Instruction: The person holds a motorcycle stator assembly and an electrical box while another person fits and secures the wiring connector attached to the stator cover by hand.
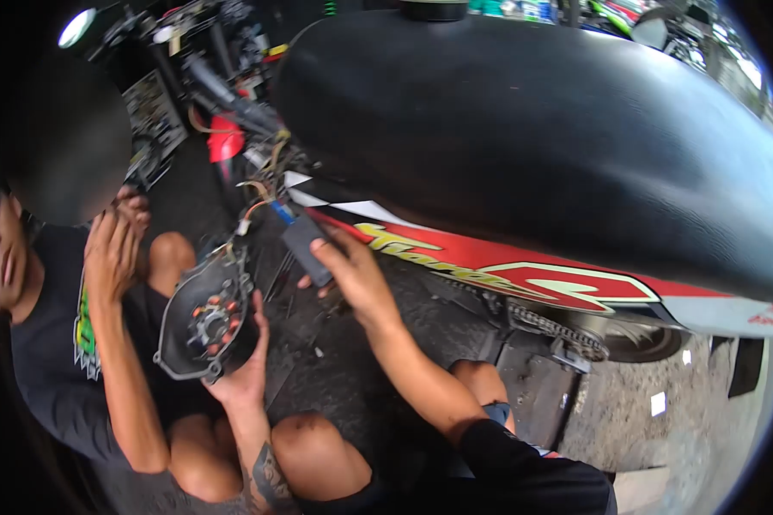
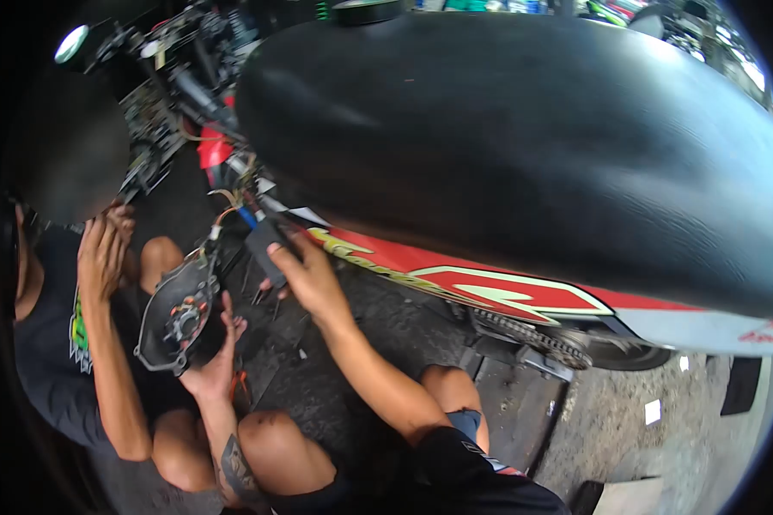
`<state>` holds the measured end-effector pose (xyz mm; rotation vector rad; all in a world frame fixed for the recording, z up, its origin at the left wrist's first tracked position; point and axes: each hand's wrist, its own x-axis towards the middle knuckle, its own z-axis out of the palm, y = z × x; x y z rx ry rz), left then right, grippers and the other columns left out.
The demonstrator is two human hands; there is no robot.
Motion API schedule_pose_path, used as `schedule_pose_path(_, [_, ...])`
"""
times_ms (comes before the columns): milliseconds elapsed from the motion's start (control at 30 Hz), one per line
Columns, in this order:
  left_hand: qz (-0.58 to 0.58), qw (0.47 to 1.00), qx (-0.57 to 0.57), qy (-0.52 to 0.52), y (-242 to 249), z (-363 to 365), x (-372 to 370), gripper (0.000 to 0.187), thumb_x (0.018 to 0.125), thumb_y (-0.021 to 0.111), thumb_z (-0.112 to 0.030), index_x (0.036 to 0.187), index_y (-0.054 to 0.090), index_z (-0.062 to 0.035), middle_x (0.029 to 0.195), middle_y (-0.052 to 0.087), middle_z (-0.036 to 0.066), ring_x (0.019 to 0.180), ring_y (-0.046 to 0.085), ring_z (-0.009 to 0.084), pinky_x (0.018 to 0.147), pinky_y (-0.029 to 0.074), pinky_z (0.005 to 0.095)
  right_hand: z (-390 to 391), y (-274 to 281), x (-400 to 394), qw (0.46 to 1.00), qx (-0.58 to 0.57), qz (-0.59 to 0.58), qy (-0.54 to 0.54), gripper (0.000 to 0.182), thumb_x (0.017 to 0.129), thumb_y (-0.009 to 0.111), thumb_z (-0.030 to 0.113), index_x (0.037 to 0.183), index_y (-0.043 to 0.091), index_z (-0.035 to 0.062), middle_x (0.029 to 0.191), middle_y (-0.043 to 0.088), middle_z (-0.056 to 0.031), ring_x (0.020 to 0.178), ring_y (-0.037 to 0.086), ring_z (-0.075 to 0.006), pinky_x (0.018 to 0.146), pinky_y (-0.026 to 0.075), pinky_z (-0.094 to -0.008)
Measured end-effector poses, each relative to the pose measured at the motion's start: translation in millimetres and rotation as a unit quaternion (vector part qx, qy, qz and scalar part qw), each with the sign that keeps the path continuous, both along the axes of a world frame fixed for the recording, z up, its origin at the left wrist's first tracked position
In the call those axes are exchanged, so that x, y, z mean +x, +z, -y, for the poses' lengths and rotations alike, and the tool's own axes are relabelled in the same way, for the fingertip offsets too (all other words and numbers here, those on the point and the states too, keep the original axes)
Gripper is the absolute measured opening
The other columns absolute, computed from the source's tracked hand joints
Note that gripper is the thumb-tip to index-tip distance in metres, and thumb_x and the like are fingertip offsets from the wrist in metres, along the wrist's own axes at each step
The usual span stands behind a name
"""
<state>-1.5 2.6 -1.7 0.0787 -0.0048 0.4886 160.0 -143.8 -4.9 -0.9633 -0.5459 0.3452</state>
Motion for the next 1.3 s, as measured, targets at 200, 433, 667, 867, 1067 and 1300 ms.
schedule_pose_path(200, [-0.01,0.999,0.031,-0.008,5.0,6.6,-2.2,0.062,0.09,0.055,-0.048,0.134,0.053,-0.0041,0.131,0.055,0.026,0.137,0.035,0.0515,0.11,0.036,0.0599,-0.4,4.6,-2.5,1.0,0.001,-0.011,-0.014,0.053,0.098,0.058,0.033,0.136,0.051,-0.0024,0.098,0.07,-0.009,0.07,0.071,-0.0164,0.05,0.048,-0.0224])
schedule_pose_path(433, [-0.019,0.998,0.059,0.004,-2.6,-0.6,-1.8,0.062,0.089,0.058,-0.041,0.136,0.047,-0.002,0.127,0.053,0.025,0.138,0.034,0.0491,0.108,0.039,0.0587,-0.5,4.1,-1.6,1.0,-0.004,-0.008,-0.019,0.051,0.097,0.058,0.032,0.134,0.053,-0.0029,0.103,0.071,-0.0112,0.069,0.071,-0.0177,0.05,0.048,-0.0224])
schedule_pose_path(667, [-0.024,0.999,0.036,-0.001,-5.1,-2.6,-3.0,0.063,0.091,0.056,-0.044,0.139,0.046,-0.0046,0.135,0.05,0.026,0.138,0.034,0.0485,0.109,0.037,0.0605,-1.2,2.7,-0.7,1.0,-0.016,-0.004,-0.022,0.049,0.098,0.055,0.031,0.133,0.051,-0.004,0.113,0.069,-0.0181,0.069,0.07,-0.0176,0.05,0.048,-0.0223])
schedule_pose_path(867, [-0.08,0.995,0.055,0.034,3.0,2.4,-1.3,0.052,0.095,0.047,-0.05,0.126,0.059,-0.0102,0.116,0.063,0.021,0.093,0.067,0.0325,0.11,0.037,0.0615,-0.7,4.4,-2.0,1.0,-0.019,-0.006,-0.021,0.051,0.097,0.057,0.033,0.131,0.051,-0.0049,0.113,0.069,-0.0173,0.07,0.07,-0.0179,0.05,0.048,-0.0225])
schedule_pose_path(1067, [-0.081,0.994,0.059,0.032,-0.3,1.0,-1.7,0.049,0.095,0.047,-0.048,0.128,0.058,-0.0129,0.116,0.063,0.02,0.096,0.066,0.0335,0.11,0.036,0.0615,-1.7,4.7,-2.8,0.999,-0.012,-0.011,-0.029,0.05,0.096,0.059,0.036,0.127,0.056,-0.0027,0.102,0.07,-0.0108,0.069,0.071,-0.0169,0.051,0.047,-0.0216])
schedule_pose_path(1300, [-0.04,0.997,0.057,0.015,2.8,3.8,-2.0,0.057,0.094,0.048,-0.053,0.133,0.054,-0.0113,0.13,0.055,0.023,0.134,0.039,0.0492,0.11,0.036,0.0616,-2.7,3.8,-1.8,1.0,0.002,-0.015,-0.023,0.049,0.096,0.059,0.035,0.128,0.056,-0.0026,0.102,0.07,-0.0112,0.069,0.071,-0.0173,0.05,0.047,-0.0217])
